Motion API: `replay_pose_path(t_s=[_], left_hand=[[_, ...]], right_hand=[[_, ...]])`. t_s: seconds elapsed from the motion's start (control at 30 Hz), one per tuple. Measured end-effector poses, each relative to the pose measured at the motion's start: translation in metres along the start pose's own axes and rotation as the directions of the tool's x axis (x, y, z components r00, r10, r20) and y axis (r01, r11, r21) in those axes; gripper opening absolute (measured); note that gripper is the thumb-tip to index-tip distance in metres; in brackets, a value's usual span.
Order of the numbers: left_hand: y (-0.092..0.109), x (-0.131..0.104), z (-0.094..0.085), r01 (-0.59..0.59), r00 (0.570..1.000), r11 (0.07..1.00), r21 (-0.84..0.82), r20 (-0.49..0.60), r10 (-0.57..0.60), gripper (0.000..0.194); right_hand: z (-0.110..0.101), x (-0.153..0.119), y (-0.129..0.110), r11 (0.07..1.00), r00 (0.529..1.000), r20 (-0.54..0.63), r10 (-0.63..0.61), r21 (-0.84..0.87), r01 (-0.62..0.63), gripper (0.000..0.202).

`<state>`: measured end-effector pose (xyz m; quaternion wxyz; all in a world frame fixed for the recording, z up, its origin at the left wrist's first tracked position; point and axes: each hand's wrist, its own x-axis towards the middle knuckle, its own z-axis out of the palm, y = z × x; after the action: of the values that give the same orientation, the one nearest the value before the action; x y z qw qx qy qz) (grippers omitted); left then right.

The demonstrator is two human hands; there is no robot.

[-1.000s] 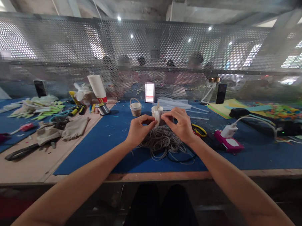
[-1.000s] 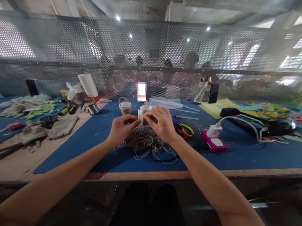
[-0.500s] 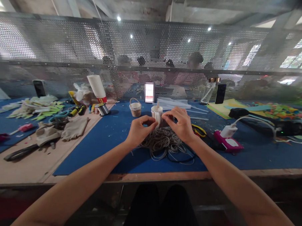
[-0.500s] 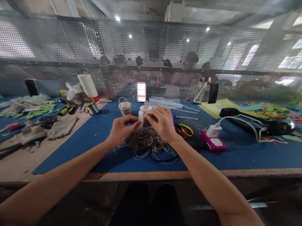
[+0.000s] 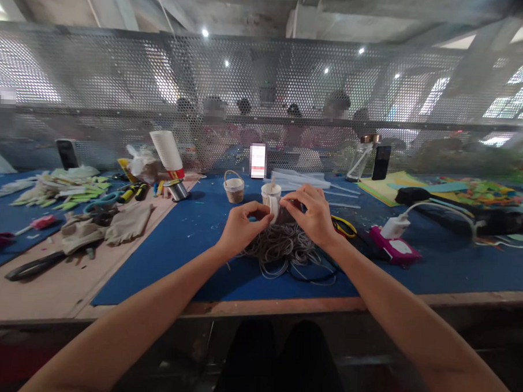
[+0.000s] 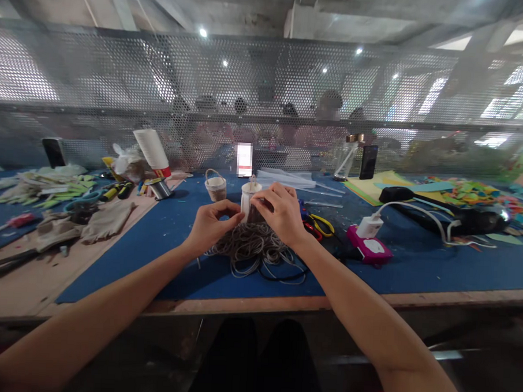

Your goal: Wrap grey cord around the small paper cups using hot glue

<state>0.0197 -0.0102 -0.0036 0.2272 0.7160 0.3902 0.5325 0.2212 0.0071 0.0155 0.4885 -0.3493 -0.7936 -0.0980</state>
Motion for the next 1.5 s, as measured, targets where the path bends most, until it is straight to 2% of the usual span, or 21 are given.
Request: replay_pose_path(t_s=[0.33, 0.93, 1.5], left_hand=[[0.0026, 0.0003, -0.0001, 0.012, 1.000, 1.000, -0.010, 0.028, -0.012, 0.007], [0.0050, 0.0009, -0.0005, 0.030, 0.997, 0.999, -0.022, 0.078, -0.028, 0.009], [0.0030, 0.0002, -0.0001, 0.000, 0.995, 0.999, -0.033, 0.103, 0.004, 0.006]], right_hand=[[0.0002, 0.0004, -0.0003, 1.000, 1.000, 0.002, 0.008, -0.002, -0.008, 0.011], [0.0008, 0.0001, 0.0024, 1.000, 1.000, 0.026, -0.012, -0.016, 0.013, 0.015], [0.0023, -0.0008, 0.0052, 1.000, 0.998, 0.059, 0.021, -0.012, -0.020, 0.014]])
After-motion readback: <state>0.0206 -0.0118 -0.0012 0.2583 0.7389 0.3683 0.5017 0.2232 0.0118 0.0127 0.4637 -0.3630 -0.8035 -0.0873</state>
